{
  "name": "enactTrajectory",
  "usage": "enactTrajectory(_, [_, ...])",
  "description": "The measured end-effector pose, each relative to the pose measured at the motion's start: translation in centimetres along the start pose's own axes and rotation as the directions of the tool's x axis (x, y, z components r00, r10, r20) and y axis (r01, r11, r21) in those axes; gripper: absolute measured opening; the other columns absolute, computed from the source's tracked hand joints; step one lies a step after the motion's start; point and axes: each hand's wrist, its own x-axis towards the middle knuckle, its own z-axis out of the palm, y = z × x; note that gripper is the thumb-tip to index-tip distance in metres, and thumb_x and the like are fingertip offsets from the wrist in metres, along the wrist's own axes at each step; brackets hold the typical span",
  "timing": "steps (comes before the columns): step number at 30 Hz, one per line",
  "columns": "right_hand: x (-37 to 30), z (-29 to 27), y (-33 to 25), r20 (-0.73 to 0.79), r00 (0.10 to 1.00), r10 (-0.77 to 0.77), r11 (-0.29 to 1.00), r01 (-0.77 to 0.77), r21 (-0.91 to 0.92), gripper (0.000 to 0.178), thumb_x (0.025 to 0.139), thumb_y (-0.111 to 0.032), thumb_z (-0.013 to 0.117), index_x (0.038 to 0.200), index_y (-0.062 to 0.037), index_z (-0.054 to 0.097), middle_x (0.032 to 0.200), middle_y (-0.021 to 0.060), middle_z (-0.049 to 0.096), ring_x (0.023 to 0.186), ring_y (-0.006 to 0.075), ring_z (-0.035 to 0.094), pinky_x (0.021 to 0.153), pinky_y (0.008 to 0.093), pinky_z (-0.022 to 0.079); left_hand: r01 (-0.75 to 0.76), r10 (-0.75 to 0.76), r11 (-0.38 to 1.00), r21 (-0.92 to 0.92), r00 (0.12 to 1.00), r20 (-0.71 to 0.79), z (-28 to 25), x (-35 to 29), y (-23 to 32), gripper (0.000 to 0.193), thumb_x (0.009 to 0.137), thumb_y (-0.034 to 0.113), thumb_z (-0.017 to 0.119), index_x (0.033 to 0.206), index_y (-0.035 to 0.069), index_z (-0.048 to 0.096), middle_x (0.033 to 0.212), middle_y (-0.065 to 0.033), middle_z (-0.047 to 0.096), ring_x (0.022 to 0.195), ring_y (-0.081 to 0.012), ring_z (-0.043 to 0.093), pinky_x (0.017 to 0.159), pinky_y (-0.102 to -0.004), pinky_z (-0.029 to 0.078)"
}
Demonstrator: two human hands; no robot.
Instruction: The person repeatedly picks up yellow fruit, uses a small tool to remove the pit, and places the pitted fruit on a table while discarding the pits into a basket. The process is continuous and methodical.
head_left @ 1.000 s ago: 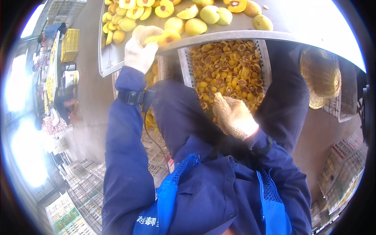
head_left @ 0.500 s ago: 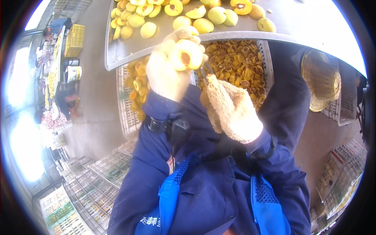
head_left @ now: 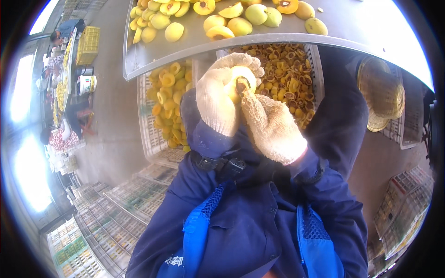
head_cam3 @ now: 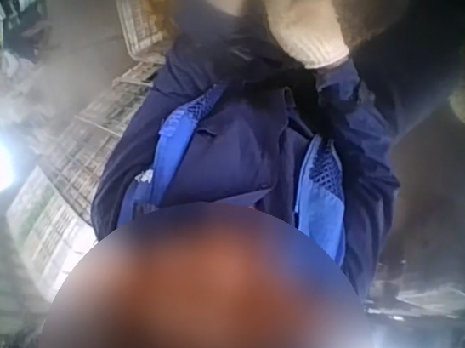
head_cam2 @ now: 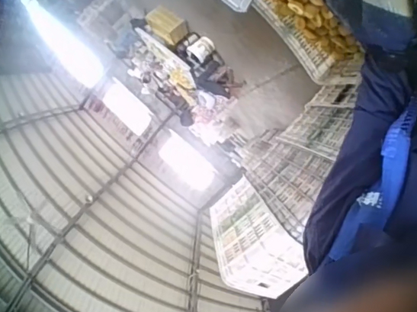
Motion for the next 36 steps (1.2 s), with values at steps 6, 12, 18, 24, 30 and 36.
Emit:
enactTrajectory(6, [0.3, -0.5, 0.7, 0.024, 0.981, -0.190, 0.943, 0.189, -0.274, 0.030, 0.115, -0.021, 0.058, 0.135, -0.0049, 0.073, 0.100, 0.0259, 0.075, 0.093, 0.0477, 0.074, 0.075, 0.0519, 0.057, -0.038, 0.048, 0.978, 0.205, 0.998, -0.040, 0.5, -0.5, -0.1, 0.039, 0.100, 0.015, 0.052, 0.122, -0.011, 0.072, 0.115, -0.0209, 0.079, 0.106, -0.0287, 0.076, 0.092, -0.0395, 0.062])
enactTrajectory(12, [0.0, -1.8, -0.2, 0.162, 0.980, 0.116, 0.990, -0.127, 0.062, 0.031, 0.117, -0.027, 0.055, 0.115, -0.0012, 0.071, 0.081, 0.0207, 0.070, 0.069, 0.0402, 0.069, 0.058, 0.0470, 0.053, -0.093, 0.084, 0.977, 0.190, 0.995, 0.057, 1.0, -0.7, 0.5, 0.037, 0.096, 0.009, 0.059, 0.123, -0.009, 0.077, 0.110, -0.0155, 0.080, 0.100, -0.0196, 0.072, 0.088, -0.0312, 0.057])
enactTrajectory(18, [-0.4, -1.2, -0.4, 0.246, 0.906, 0.344, 0.645, -0.418, 0.639, 0.056, 0.117, -0.053, 0.053, 0.090, -0.0053, 0.066, 0.056, 0.0020, 0.052, 0.043, 0.0159, 0.051, 0.043, 0.0316, 0.038, -0.162, 0.148, 0.954, 0.252, 0.986, 0.075, 1.3, -0.4, -0.2, 0.048, 0.110, 0.033, 0.059, 0.130, -0.009, 0.071, 0.122, -0.0235, 0.077, 0.102, -0.0318, 0.078, 0.092, -0.0438, 0.065])
enactTrajectory(24, [-0.5, -3.7, 1.4, 0.456, 0.825, 0.334, 0.741, -0.528, 0.414, 0.068, 0.116, -0.062, 0.053, 0.082, -0.0037, 0.066, 0.054, 0.0006, 0.050, 0.040, 0.0122, 0.045, 0.041, 0.0299, 0.033, 0.224, -0.245, 0.922, 0.315, 0.969, 0.030, -0.2, 0.5, 1.2, 0.052, 0.114, 0.038, 0.055, 0.094, -0.004, 0.077, 0.087, -0.0165, 0.079, 0.076, -0.0203, 0.072, 0.069, -0.0316, 0.055])
enactTrajectory(30, [0.1, -2.8, 3.9, 0.396, 0.895, 0.205, 0.908, -0.325, 0.264, 0.066, 0.115, -0.061, 0.057, 0.083, -0.0040, 0.065, 0.053, -0.0002, 0.047, 0.038, 0.0111, 0.042, 0.039, 0.0272, 0.031, -0.048, 0.038, 0.772, 0.634, 0.999, 0.030, 1.0, -0.1, 0.2, 0.052, 0.116, 0.042, 0.055, 0.096, -0.001, 0.077, 0.090, -0.0091, 0.079, 0.077, -0.0150, 0.072, 0.073, -0.0291, 0.056])
enactTrajectory(36, [-1.6, -2.9, 4.0, 0.569, 0.790, 0.229, 0.337, -0.613, 0.715, 0.049, 0.115, -0.049, 0.063, 0.105, -0.0016, 0.073, 0.065, 0.0055, 0.057, 0.041, 0.0104, 0.043, 0.040, 0.0261, 0.034, 0.103, -0.103, 0.994, 0.021, 0.924, 0.369, -0.9, 0.1, 0.5, 0.066, 0.119, 0.048, 0.048, 0.097, -0.008, 0.075, 0.093, -0.0244, 0.076, 0.085, -0.0328, 0.074, 0.082, -0.0422, 0.061])
